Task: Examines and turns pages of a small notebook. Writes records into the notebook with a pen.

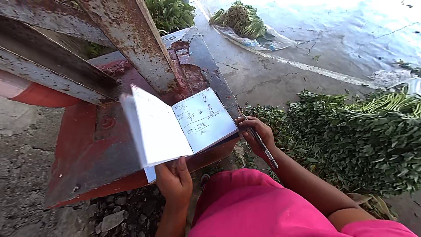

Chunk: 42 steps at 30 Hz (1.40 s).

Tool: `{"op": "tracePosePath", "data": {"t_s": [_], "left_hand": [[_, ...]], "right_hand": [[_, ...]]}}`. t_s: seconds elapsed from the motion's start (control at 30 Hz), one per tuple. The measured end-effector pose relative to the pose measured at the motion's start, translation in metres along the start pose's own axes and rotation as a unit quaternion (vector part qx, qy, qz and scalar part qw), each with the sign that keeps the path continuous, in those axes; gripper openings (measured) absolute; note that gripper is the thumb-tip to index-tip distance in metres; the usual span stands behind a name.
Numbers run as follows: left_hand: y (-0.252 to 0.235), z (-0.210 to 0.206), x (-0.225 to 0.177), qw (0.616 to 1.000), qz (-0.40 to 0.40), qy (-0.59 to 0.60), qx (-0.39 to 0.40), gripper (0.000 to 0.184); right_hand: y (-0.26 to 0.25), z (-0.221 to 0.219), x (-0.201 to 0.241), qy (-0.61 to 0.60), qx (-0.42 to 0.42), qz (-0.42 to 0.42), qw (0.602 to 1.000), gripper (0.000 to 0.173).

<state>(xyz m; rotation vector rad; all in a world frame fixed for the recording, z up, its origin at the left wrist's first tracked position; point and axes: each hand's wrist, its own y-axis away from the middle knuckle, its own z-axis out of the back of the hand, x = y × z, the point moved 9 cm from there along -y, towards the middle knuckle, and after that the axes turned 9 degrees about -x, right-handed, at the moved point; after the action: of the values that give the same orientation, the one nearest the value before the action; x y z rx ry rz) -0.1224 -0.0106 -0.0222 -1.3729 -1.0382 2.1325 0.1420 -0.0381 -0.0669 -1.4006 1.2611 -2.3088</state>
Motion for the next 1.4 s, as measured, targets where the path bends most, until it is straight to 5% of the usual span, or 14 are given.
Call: {"op": "tracePosePath", "data": {"t_s": [0.1,0.23,0.33,0.4,0.5,0.6,0.67,0.93,1.1,1.17,1.23,1.3,1.37,1.4], "left_hand": [[0.006,0.009,0.01,0.99,0.098,0.099,-0.022,0.056],[0.011,0.042,0.043,0.942,0.288,0.148,-0.087,0.089],[-0.01,0.095,0.025,0.985,0.12,0.011,-0.127,0.093],[-0.021,0.097,-0.01,0.993,-0.007,-0.047,-0.104,0.073],[-0.029,0.021,-0.057,0.989,-0.077,-0.093,0.09,0.033],[-0.019,-0.063,-0.043,0.947,-0.09,-0.118,0.286,0.042],[-0.017,-0.083,-0.019,0.932,-0.062,-0.134,0.332,0.046],[-0.02,-0.067,-0.005,0.956,-0.04,-0.08,0.28,0.048],[-0.025,-0.051,-0.006,0.984,-0.049,-0.055,0.161,0.027],[-0.024,-0.037,0.002,0.994,-0.006,0.01,0.109,0.024],[-0.016,-0.014,0.017,0.983,0.124,0.116,0.069,0.013],[0.006,0.004,0.031,0.919,0.314,0.23,0.063,0.021],[0.034,0.006,0.03,0.841,0.418,0.288,0.184,0.037],[0.044,0.003,0.02,0.817,0.406,0.314,0.264,0.044]], "right_hand": [[0.0,0.0,0.0,-0.008,0.001,0.004,1.0,0.035],[0.0,0.0,0.0,-0.011,0.003,0.012,1.0,0.034],[-0.001,0.0,0.001,-0.004,0.003,0.015,1.0,0.034],[-0.001,0.001,0.0,-0.005,0.001,0.012,1.0,0.033],[-0.001,0.001,-0.002,-0.012,0.002,0.007,1.0,0.032],[-0.001,0.0,-0.001,-0.003,-0.002,0.013,1.0,0.032],[-0.001,0.0,0.0,0.001,0.003,0.016,1.0,0.032],[0.0,0.0,0.001,0.018,0.005,0.015,1.0,0.03],[-0.001,0.0,0.0,0.028,0.003,0.015,0.999,0.031],[-0.002,-0.001,-0.001,0.021,0.002,0.015,1.0,0.03],[-0.001,-0.001,-0.001,0.011,0.0,0.016,1.0,0.031],[-0.004,0.0,0.0,0.01,0.002,0.018,1.0,0.031],[-0.004,0.0,0.0,0.011,0.003,0.018,1.0,0.031],[-0.003,0.0,0.0,0.01,0.001,0.015,1.0,0.031]]}}
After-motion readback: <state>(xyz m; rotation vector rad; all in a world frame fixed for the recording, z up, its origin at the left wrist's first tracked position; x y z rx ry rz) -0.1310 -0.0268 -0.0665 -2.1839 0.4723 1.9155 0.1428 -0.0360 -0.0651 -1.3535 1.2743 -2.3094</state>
